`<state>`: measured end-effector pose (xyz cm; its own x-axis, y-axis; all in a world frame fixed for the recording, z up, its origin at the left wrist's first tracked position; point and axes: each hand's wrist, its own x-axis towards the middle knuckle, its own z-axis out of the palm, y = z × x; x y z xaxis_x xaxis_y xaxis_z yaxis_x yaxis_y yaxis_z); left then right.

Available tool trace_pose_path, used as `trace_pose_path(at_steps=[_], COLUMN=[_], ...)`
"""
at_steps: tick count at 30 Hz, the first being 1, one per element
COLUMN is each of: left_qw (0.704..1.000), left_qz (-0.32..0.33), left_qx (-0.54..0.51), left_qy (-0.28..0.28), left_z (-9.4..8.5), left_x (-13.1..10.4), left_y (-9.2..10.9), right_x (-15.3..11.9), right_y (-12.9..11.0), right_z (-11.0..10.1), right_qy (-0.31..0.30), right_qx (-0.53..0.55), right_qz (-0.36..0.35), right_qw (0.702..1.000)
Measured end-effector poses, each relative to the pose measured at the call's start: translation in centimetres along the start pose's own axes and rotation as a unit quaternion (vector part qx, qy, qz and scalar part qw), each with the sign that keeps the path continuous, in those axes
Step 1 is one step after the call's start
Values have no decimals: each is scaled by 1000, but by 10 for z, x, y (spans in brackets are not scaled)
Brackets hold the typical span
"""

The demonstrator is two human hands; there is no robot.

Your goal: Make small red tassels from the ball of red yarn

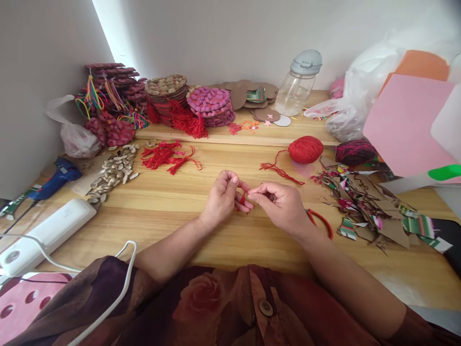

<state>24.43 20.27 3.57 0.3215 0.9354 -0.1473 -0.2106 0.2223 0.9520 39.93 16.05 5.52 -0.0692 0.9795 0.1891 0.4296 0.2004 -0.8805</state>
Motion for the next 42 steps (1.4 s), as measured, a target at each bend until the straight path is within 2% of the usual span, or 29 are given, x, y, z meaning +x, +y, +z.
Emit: trace_pose_path(at_steps=[3, 5, 10, 13, 16, 20, 24, 29, 37, 42], left_qw=[1000, 999, 999, 1000, 1000, 999, 999, 999, 994, 995], left_qz=[2, -8, -21, -15, -2, 12, -5, -36, -84, -89], left_qx=[4, 5, 21, 21, 24, 23, 14, 7, 32, -13], left_qy=[27, 32, 19, -5, -14, -27, -40, -38, -62, -36], left_z=[-1, -1, 1, 1, 1, 3, 3, 1, -3, -3], left_x=[1, 1, 1, 0, -2, -4, -4, -2, 2, 3], left_y=[-1, -1, 0, -1, -4, -6, -3, 3, -3, -4], right_x=[-2, -1, 6, 8, 6, 2, 4, 10, 10, 11], right_y=[-5, -6, 0, 5, 7, 9, 8, 11, 16, 14], right_z=[-2, -4, -8, -6, 0, 10, 9, 2, 2, 2], right_qy=[-35, -52, -33, -63, -77, -87, -49, 26, 50, 81], right_qx=[-59, -73, 56, 129, 150, 119, 160, 188, 152, 240], right_qz=[-48, -47, 58, 111, 129, 134, 122, 156, 126, 129], right_qw=[996, 995, 996, 983, 977, 980, 978, 969, 979, 959])
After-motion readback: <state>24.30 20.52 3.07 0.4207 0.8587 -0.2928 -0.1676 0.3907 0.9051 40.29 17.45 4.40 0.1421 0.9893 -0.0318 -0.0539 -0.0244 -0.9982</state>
